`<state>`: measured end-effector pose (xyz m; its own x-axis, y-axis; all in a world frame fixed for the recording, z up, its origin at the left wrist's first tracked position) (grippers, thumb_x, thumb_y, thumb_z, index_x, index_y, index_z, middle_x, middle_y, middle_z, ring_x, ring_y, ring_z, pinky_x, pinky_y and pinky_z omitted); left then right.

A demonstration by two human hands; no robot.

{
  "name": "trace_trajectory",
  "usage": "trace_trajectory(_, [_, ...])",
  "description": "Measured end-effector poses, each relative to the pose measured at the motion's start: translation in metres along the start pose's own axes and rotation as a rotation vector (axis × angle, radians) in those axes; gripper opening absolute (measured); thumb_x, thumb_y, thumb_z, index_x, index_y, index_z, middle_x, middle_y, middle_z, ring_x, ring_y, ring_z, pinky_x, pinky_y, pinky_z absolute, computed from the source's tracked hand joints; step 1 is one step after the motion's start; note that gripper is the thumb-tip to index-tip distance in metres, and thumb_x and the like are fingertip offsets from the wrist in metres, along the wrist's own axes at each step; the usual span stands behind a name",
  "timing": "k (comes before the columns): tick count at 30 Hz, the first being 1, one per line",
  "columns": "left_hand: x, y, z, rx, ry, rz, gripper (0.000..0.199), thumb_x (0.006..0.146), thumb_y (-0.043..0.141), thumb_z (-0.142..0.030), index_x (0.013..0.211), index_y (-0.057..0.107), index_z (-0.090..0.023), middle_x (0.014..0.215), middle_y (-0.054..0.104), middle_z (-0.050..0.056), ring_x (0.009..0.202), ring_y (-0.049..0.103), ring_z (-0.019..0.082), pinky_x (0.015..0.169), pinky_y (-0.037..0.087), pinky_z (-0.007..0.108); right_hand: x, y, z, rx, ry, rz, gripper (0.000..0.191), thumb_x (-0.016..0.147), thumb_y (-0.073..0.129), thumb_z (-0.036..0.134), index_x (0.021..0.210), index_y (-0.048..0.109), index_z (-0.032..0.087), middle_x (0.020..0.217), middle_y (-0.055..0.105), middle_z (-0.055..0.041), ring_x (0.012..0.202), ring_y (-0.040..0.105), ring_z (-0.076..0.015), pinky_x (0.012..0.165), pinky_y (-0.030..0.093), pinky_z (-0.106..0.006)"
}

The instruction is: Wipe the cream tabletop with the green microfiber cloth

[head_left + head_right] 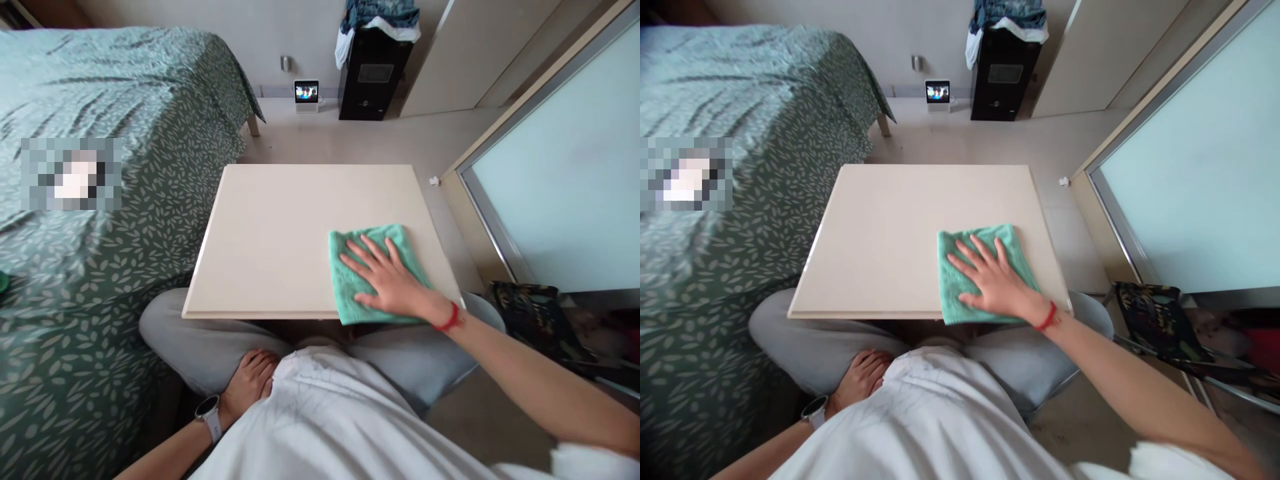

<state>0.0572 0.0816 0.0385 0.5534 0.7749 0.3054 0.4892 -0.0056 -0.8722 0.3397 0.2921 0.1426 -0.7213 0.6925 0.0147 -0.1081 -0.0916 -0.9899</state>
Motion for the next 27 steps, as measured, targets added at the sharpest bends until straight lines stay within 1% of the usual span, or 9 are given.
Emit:
trace_trajectory(3, [-0.004,0.004,0.003,0.002,-0.008,0.012,0.037,0.121,0.035,-0.022,0.127,0.072,-0.023,0.118,0.081,0.001,0.114,0.072,0.018,0.12,0.04,0.039,-0.048,0.004,0.027,-0.006,-0.082,-0.004,0.085,0.107,0.066,0.049,0.187,0.041,0.034,0.193,0.038,-0.0133,0.179,0.029,-0.047,0.138,0.025,-0.084])
trace_trajectory(6, [-0.007,0.006,0.004,0.008,-0.006,0.014,0.039,0.121,0.034,-0.021,0.129,0.072,-0.024,0.12,0.081,0.001,0.116,0.071,0.018,0.12,0.039,0.038,-0.062,0.005,0.011,-0.004,-0.065,0.014,0.076,0.109,0.061,0.045,0.184,0.048,0.036,0.191,0.043,-0.0113,0.178,0.034,-0.0446,0.136,0.03,-0.083])
trace_trajectory(9, [-0.008,0.007,0.005,0.01,-0.015,0.02,0.04,0.122,0.032,-0.022,0.131,0.071,-0.024,0.121,0.081,0.001,0.119,0.071,0.018,0.121,0.039,0.038,-0.04,0.0,-0.042,-0.004,0.065,0.021,0.072,0.113,0.051,0.049,0.184,0.048,0.033,0.192,0.039,-0.0128,0.178,0.032,-0.0462,0.134,0.03,-0.085])
trace_trajectory(13, [-0.007,0.005,0.003,0.02,-0.014,0.023,0.04,0.125,0.03,-0.026,0.13,0.069,-0.024,0.121,0.082,0.001,0.118,0.072,0.017,0.121,0.038,0.038,0.02,-0.011,-0.133,-0.001,0.25,0.0,0.075,0.116,0.042,0.054,0.186,0.043,0.028,0.195,0.033,-0.0138,0.178,0.028,-0.0506,0.133,0.027,-0.089])
trace_trajectory(16, [-0.007,0.004,0.001,0.044,-0.01,0.019,0.039,0.126,0.03,-0.026,0.129,0.068,-0.023,0.12,0.082,0.0,0.118,0.072,0.017,0.119,0.04,0.038,0.068,-0.022,-0.2,0.024,0.386,-0.077,0.076,0.116,0.043,0.06,0.184,0.047,0.027,0.194,0.036,-0.0148,0.175,0.032,-0.0539,0.131,0.028,-0.092])
trace_trajectory(19, [-0.008,0.005,0.001,0.064,-0.01,0.02,0.04,0.127,0.029,-0.029,0.129,0.069,-0.022,0.119,0.082,-0.001,0.117,0.073,0.016,0.118,0.041,0.037,0.103,-0.034,-0.254,0.056,0.522,-0.157,0.078,0.118,0.039,0.065,0.181,0.051,0.021,0.191,0.04,-0.0184,0.17,0.033,-0.0551,0.127,0.028,-0.095])
trace_trajectory(23, [-0.009,0.006,0.002,0.061,-0.026,0.022,0.041,0.127,0.029,-0.028,0.127,0.07,-0.022,0.119,0.083,-0.001,0.116,0.074,0.016,0.12,0.04,0.036,0.124,-0.043,-0.296,0.09,0.665,-0.211,0.085,0.121,0.026,0.065,0.173,0.056,0.005,0.18,0.049,-0.0347,0.157,0.043,-0.0583,0.116,0.035,-0.096])
trace_trajectory(25, [-0.008,0.005,0.001,0.048,-0.028,0.018,0.042,0.127,0.029,-0.027,0.125,0.07,-0.021,0.12,0.083,0.0,0.115,0.074,0.016,0.122,0.039,0.036,0.122,-0.042,-0.306,0.095,0.723,-0.225,0.084,0.121,0.027,0.065,0.17,0.058,0.004,0.176,0.053,-0.0358,0.152,0.047,-0.0557,0.115,0.039,-0.092])
trace_trajectory(27, [-0.008,0.004,0.001,0.039,-0.024,0.017,0.042,0.127,0.029,-0.027,0.124,0.07,-0.021,0.119,0.083,0.001,0.116,0.074,0.016,0.123,0.039,0.036,0.113,-0.04,-0.311,0.087,0.765,-0.248,0.082,0.121,0.032,0.067,0.172,0.057,0.007,0.178,0.05,-0.0338,0.151,0.049,-0.0516,0.12,0.042,-0.083])
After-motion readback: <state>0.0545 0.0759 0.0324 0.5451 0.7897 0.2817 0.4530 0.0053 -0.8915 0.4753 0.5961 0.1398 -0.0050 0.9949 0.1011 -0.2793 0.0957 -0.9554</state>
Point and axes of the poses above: each hand's wrist, its own x-axis towards the middle knuckle, its own y-axis out of the palm, z = x × y, the point moved 10 cm from there along x, towards the middle knuckle
